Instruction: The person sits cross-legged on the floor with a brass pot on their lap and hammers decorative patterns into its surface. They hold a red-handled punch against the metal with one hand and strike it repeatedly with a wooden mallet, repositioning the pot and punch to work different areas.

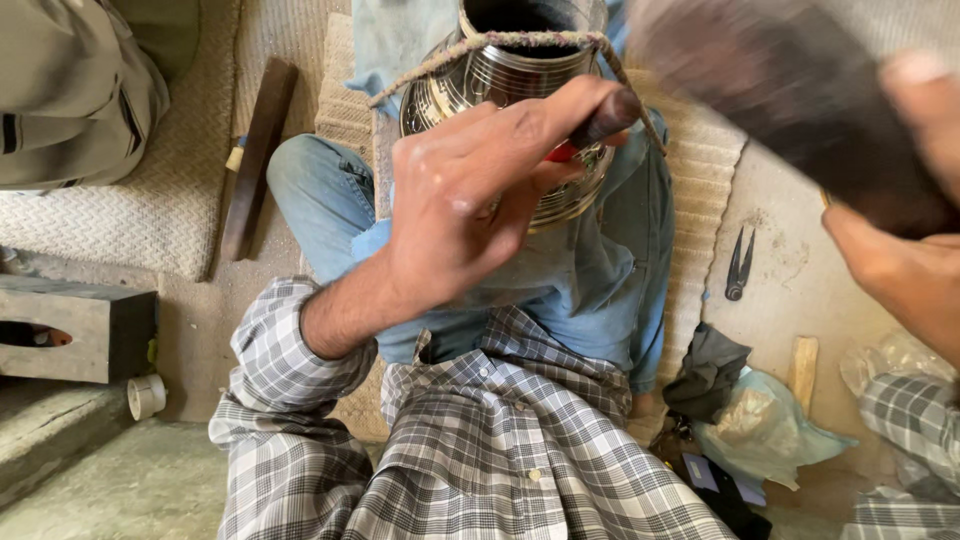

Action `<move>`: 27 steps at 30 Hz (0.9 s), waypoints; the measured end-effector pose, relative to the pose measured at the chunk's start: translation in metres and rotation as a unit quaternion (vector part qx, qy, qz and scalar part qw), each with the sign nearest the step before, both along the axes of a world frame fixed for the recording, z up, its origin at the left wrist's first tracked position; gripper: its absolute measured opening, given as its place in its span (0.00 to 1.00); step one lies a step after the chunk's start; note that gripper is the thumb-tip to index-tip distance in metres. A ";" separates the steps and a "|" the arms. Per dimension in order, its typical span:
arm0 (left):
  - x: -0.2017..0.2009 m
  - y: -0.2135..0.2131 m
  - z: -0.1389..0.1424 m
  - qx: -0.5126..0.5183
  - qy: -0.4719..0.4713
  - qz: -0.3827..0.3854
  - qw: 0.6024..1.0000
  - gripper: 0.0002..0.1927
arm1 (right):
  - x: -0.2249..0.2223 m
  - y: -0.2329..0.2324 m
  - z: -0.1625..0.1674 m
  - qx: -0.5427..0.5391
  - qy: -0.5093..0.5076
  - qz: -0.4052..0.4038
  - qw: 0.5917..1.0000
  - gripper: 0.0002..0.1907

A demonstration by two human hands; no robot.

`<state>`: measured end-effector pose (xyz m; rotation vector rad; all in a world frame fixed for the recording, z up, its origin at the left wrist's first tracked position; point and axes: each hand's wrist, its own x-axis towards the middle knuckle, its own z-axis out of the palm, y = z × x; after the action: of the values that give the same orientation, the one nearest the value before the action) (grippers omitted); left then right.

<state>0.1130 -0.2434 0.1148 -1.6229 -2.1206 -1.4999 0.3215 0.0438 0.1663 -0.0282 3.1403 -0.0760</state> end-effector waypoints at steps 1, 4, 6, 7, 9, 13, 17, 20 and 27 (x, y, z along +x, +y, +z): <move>0.002 -0.001 0.000 0.008 -0.007 0.009 1.000 0.29 | -0.007 -0.002 -0.005 0.045 -0.045 0.010 0.998 0.31; 0.008 -0.003 0.001 0.018 -0.034 0.038 0.999 0.27 | -0.013 0.006 0.005 -0.028 -0.014 0.037 0.999 0.30; 0.011 -0.003 0.000 0.045 -0.058 0.040 0.996 0.26 | -0.013 0.009 0.015 -0.095 0.023 0.043 0.994 0.30; 0.012 -0.003 -0.001 0.074 -0.073 0.033 0.994 0.26 | -0.013 0.008 0.019 -0.099 0.022 0.042 0.994 0.30; 0.015 -0.001 -0.004 0.098 -0.101 0.036 0.989 0.26 | -0.014 0.004 0.027 -0.111 0.016 0.041 0.993 0.30; 0.019 0.002 -0.013 0.117 -0.128 0.059 0.983 0.24 | -0.022 -0.008 0.038 -0.121 0.019 0.058 0.991 0.34; 0.019 0.003 -0.016 0.129 -0.097 0.082 0.983 0.26 | -0.016 -0.007 0.037 -0.116 0.037 0.086 0.989 0.41; 0.011 0.002 -0.011 0.142 -0.229 0.003 0.963 0.24 | 0.006 -0.003 0.017 -0.103 0.075 0.056 0.990 0.46; -0.024 0.030 0.016 -0.014 0.050 -0.179 0.982 0.30 | 0.050 -0.058 -0.112 -0.320 0.283 -0.092 0.899 0.45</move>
<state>0.0886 -0.2130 0.1303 -2.1318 -1.8785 -1.4386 0.3718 -0.0143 0.0547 0.2998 3.4713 -1.3199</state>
